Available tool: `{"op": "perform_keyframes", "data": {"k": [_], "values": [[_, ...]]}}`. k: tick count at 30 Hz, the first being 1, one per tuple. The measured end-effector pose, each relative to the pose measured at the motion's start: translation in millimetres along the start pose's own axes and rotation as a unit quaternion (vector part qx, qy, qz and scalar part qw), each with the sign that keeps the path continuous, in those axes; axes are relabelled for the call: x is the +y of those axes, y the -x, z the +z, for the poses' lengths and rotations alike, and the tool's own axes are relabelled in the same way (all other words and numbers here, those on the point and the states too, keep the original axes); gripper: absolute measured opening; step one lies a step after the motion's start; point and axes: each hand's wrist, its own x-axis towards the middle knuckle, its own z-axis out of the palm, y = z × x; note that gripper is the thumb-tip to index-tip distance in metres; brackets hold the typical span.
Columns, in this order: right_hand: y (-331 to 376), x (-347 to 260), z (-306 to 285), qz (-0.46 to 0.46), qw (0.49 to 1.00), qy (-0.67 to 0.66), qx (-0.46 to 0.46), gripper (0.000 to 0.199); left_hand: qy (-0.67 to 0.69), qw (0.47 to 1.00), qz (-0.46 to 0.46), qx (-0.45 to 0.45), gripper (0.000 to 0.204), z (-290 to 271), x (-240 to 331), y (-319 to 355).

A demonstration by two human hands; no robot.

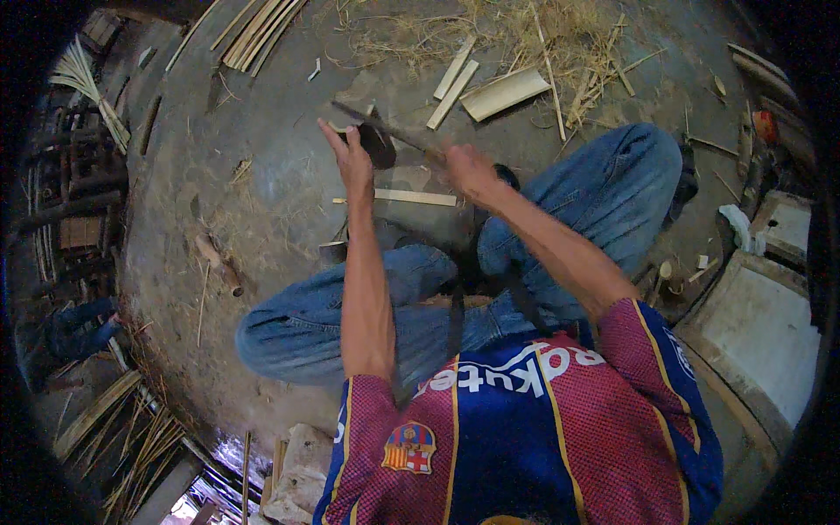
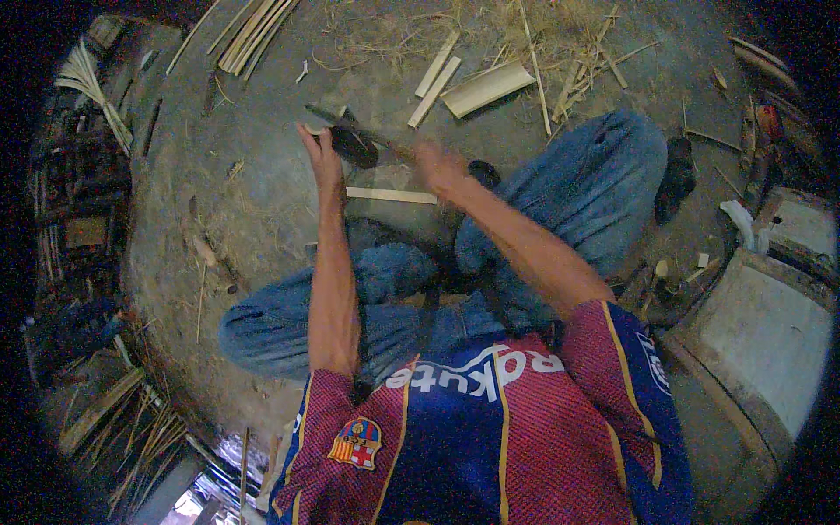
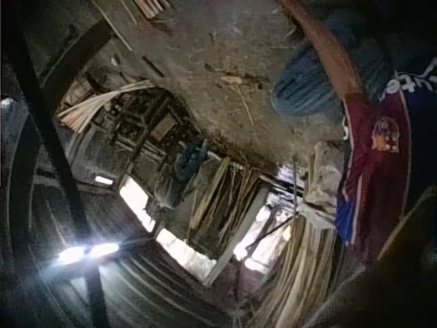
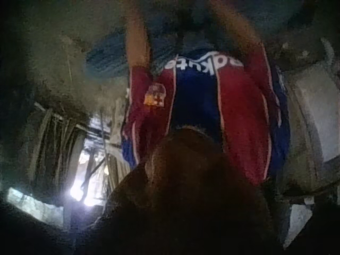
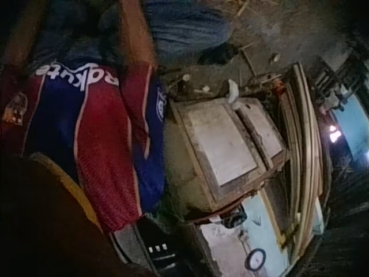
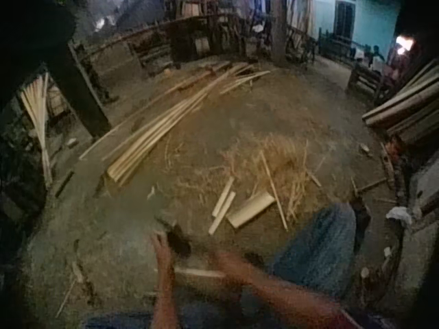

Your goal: The person sits on the floor and uses a knife to shave and shape small wooden sticks. They repeatedly hold a stick in one hand and scrape it with the knife in the other, creating wood shavings that accumulate on the floor.

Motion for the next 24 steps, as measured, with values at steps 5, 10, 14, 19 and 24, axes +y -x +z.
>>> {"op": "perform_keyframes", "data": {"k": [5,10,14,19,24], "values": [[-43,30,-32,0.006,0.998,-0.062,-0.017,0.03,0.004,1.0,-0.002,0.006,0.073,-3,1,-11],[-20,52,25,-0.015,0.987,-0.16,0.029,0.041,-0.022,1.0,0.014,-0.002,0.074,9,0,1],[8,27,31,0.029,0.982,-0.118,-0.145,0.052,0.024,0.999,0.001,0.025,0.08,-10,-17,-6],[14,40,24,0.077,0.973,-0.075,-0.206,0.057,0.046,0.994,-0.069,0.068,0.068,-22,2,4],[12,37,4,0.123,0.983,-0.081,-0.114,0.061,0.093,0.992,-0.036,0.078,0.051,-29,-31,-7]]}}
